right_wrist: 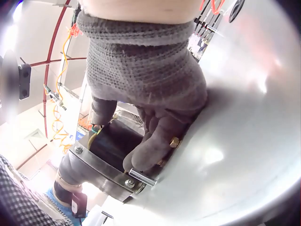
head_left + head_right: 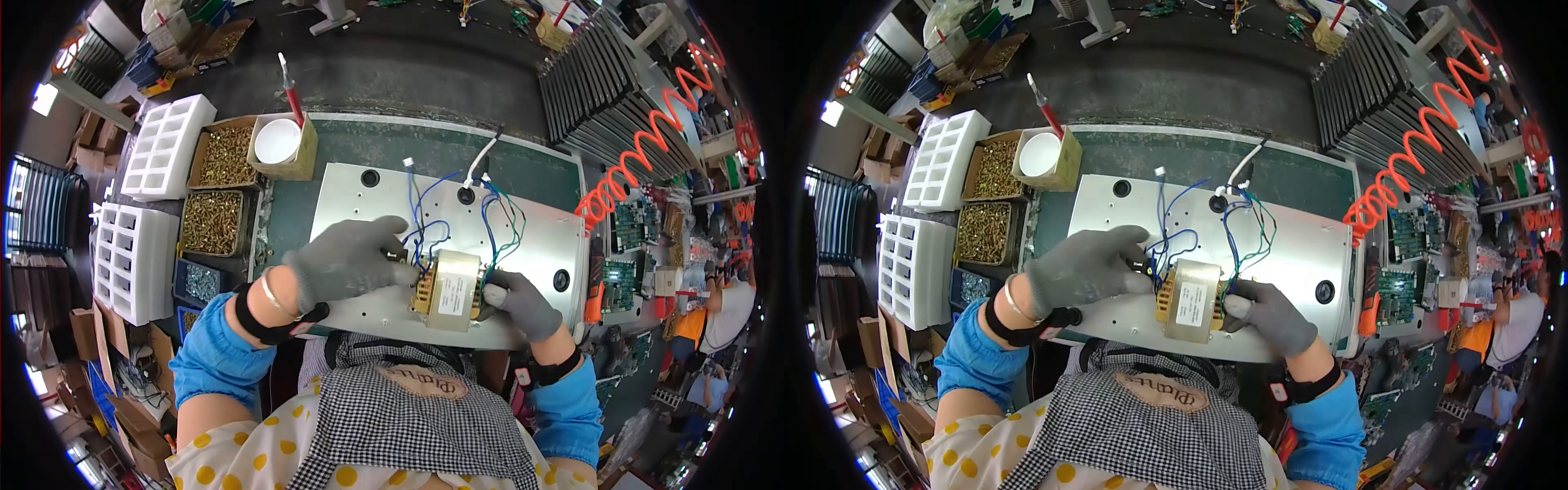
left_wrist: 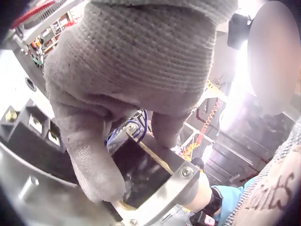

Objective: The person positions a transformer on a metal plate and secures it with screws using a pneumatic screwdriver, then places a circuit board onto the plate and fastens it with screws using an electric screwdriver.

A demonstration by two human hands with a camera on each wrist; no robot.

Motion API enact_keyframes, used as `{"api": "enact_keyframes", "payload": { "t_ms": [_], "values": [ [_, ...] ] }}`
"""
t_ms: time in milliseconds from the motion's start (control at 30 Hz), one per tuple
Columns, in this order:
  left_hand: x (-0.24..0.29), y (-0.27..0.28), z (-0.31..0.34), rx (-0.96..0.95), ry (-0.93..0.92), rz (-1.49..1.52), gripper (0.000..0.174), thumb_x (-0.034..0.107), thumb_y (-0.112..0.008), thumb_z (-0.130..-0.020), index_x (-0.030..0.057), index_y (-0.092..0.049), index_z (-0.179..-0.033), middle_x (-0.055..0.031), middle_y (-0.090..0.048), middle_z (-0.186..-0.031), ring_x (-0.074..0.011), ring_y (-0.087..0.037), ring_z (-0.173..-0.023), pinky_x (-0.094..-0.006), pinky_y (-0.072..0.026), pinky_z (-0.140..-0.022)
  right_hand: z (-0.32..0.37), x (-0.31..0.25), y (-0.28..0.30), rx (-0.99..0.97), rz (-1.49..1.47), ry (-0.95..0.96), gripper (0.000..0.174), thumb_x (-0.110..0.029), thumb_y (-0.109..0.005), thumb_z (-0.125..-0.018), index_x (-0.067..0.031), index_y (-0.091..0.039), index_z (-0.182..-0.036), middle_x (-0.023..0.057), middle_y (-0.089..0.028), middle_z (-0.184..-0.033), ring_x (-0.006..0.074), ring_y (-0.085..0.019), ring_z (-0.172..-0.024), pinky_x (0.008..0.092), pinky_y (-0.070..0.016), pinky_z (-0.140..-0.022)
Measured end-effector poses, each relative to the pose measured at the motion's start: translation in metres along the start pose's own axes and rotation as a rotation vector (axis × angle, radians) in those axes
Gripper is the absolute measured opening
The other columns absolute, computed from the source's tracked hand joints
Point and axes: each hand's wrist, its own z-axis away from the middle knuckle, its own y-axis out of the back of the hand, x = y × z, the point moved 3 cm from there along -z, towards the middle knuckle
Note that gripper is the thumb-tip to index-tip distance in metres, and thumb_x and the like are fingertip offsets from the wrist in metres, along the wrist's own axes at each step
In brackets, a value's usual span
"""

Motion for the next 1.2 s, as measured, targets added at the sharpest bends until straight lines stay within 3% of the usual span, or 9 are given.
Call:
{"api": "enact_keyframes", "payload": {
  "t_ms": [100,133,333,633,767,900,933,1067,1200],
  "values": [
    [-0.024,0.014,0.009,0.014,-0.01,0.081,0.066,0.03,-0.073,-0.078,-0.0014,-0.049,-0.131,-0.0146,-0.068,-0.111,-0.0262,-0.067,-0.096,-0.0348,-0.0527,-0.085,0.001,-0.007,-0.002,0.008,0.035,0.011,0.064,-0.043,-0.065,-0.086,0.0108,-0.057,-0.12,0.014,-0.067,-0.094,0.0185,-0.066,-0.082,0.0306,-0.0526,-0.077],
    [-0.027,0.018,0.012,-0.012,0.03,0.148,0.067,0.015,-0.076,-0.076,0.0004,-0.048,-0.135,-0.0135,-0.068,-0.11,-0.0224,-0.068,-0.096,-0.0331,-0.054,-0.085,0.001,-0.009,-0.002,0.003,0.047,0.019,0.065,-0.044,-0.065,-0.085,0.0111,-0.057,-0.12,0.0142,-0.067,-0.093,0.0188,-0.066,-0.082,0.0307,-0.0526,-0.077],
    [-0.052,0.023,0.005,-0.103,0.0,0.213,0.068,0.019,-0.075,-0.077,0.002,-0.047,-0.136,-0.0102,-0.067,-0.104,-0.0213,-0.066,-0.095,-0.0318,-0.0528,-0.085,-0.005,-0.002,0.002,-0.064,-0.065,-0.057,0.076,-0.043,-0.071,-0.079,0.0116,-0.052,-0.127,0.0156,-0.064,-0.112,0.0212,-0.062,-0.101,0.0321,-0.0506,-0.088],
    [-0.05,0.023,-0.01,-0.139,-0.037,0.271,0.074,0.006,-0.076,-0.074,0.0035,-0.045,-0.141,-0.0055,-0.066,-0.095,-0.0155,-0.064,-0.086,-0.0285,-0.0516,-0.078,-0.006,-0.001,0.008,-0.097,-0.053,-0.069,0.065,-0.035,-0.072,-0.082,0.0078,-0.053,-0.127,0.0152,-0.064,-0.11,0.019,-0.061,-0.098,0.0318,-0.0508,-0.084],
    [-0.046,0.017,-0.017,-0.164,0.031,0.365,0.069,0.011,-0.078,-0.075,0.0016,-0.048,-0.136,-0.0076,-0.064,-0.096,-0.0162,-0.062,-0.084,-0.0294,-0.0513,-0.078,-0.005,-0.01,0.008,-0.125,0.005,0.048,0.053,-0.029,-0.069,-0.087,0.0037,-0.056,-0.126,0.0107,-0.066,-0.103,0.0171,-0.061,-0.091,0.0327,-0.0517,-0.08],
    [-0.029,0.017,-0.019,-0.16,0.135,0.249,0.068,0.009,-0.077,-0.075,0.0006,-0.048,-0.135,-0.0093,-0.069,-0.096,-0.0167,-0.066,-0.088,-0.0293,-0.0517,-0.081,-0.009,0.0,0.011,-0.101,0.158,0.22,0.042,-0.03,-0.067,-0.089,0.0049,-0.063,-0.113,0.0161,-0.066,-0.096,0.0203,-0.066,-0.082,0.0336,-0.0521,-0.076],
    [-0.028,0.016,-0.02,-0.167,0.103,0.27,0.068,-0.001,-0.075,-0.073,-0.0049,-0.044,-0.134,-0.0089,-0.067,-0.094,-0.0152,-0.065,-0.086,-0.0281,-0.0517,-0.078,-0.01,0.002,0.012,-0.074,0.194,0.274,0.043,-0.032,-0.066,-0.089,0.0067,-0.064,-0.108,0.0181,-0.066,-0.09,0.022,-0.067,-0.078,0.0341,-0.052,-0.073],
    [-0.027,0.012,-0.024,-0.122,0.139,0.199,0.069,0.004,-0.078,-0.074,-0.0069,-0.044,-0.133,-0.0094,-0.067,-0.095,-0.0148,-0.065,-0.086,-0.0276,-0.0517,-0.077,-0.011,0.0,0.014,-0.123,0.198,0.166,0.045,-0.035,-0.063,-0.09,0.0077,-0.066,-0.105,0.0164,-0.067,-0.082,0.0217,-0.067,-0.074,0.0349,-0.0518,-0.07],
    [-0.018,0.013,-0.018,-0.054,0.181,0.202,0.068,0.007,-0.077,-0.075,-0.0063,-0.045,-0.133,-0.0105,-0.068,-0.096,-0.0162,-0.066,-0.088,-0.0277,-0.0518,-0.078,-0.01,0.003,0.015,-0.148,0.128,0.149,0.049,-0.034,-0.064,-0.09,0.0079,-0.062,-0.113,0.0176,-0.067,-0.092,0.0223,-0.067,-0.079,0.0342,-0.0528,-0.074]
  ]
}}
